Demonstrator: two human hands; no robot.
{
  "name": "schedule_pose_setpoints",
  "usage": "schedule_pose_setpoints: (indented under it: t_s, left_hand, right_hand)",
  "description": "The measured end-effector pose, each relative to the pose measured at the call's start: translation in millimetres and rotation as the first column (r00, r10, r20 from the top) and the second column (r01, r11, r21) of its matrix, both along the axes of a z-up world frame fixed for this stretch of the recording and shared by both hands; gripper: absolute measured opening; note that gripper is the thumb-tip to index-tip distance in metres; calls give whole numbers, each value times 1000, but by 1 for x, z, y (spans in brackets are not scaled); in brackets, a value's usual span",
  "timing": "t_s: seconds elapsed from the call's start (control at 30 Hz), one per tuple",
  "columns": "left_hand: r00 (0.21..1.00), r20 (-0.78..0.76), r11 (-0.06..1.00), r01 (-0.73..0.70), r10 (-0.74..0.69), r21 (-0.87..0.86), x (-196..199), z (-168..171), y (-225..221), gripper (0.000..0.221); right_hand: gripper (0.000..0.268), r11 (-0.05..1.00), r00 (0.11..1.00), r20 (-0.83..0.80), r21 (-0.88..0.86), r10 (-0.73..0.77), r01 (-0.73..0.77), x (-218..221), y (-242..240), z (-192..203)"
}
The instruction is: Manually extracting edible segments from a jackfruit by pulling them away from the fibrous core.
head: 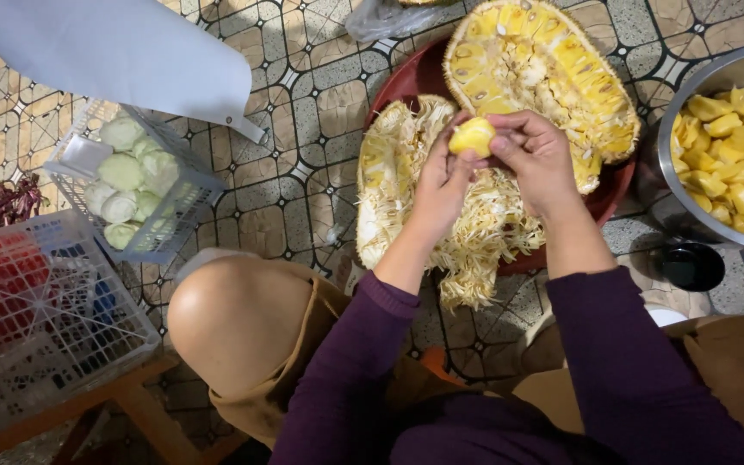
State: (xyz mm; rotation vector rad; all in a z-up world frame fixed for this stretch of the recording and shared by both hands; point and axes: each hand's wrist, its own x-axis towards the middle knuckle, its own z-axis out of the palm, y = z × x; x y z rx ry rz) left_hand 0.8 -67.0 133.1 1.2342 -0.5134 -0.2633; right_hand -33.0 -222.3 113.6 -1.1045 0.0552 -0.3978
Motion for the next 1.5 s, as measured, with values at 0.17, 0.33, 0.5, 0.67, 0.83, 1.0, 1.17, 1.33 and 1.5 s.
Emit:
schedule_pose_setpoints:
  t_s: [0.17, 0.33, 0.5, 0.67, 0.83, 1.0, 1.17, 1.33, 1.5]
  left_hand:
    - [991, -128, 999, -39, 37, -18, 6, -4, -1, 42]
    - [992, -83, 992, -91, 98, 87, 21, -12, 9, 42]
    - [989, -10, 980, -146, 148, 132, 16, -4, 8, 39]
    - [977, 34, 947, -213, 212, 240, 6, 16, 9, 38]
    - [974, 1, 957, -222, 226, 186, 8, 12, 6, 34]
    - [976, -41, 966, -204, 213, 161, 17, 2, 8, 33]
    - [986, -31, 974, -158, 166, 164, 9, 16, 8, 28]
    - [999, -29, 986, -17, 22, 168, 2, 18, 10, 18]
    - [991, -89, 980, 112, -99, 165, 0, 38, 16, 30]
  right_hand:
    - [18, 832, 994, 57, -543, -97, 112, -14, 15, 57]
    - [25, 761, 996, 61, -641, -72, 95, -16, 13, 60]
    - [25, 690, 991, 103, -711, -88, 135, -20, 13, 57]
    - [15, 543, 961, 211, -794, -177, 274, -16, 16, 52]
    - [22, 606, 964, 191, -749, -188, 266, -19, 19, 56]
    - [18, 669, 975, 180, -710, -127, 218, -18, 27, 68]
    - [8, 330, 875, 390, -817, -288, 473, -11, 32, 47]
    - [14, 303, 815, 386, -789, -433, 534, 1, 1, 4]
    - [8, 317, 858, -57, -940, -511, 126, -18, -13, 30]
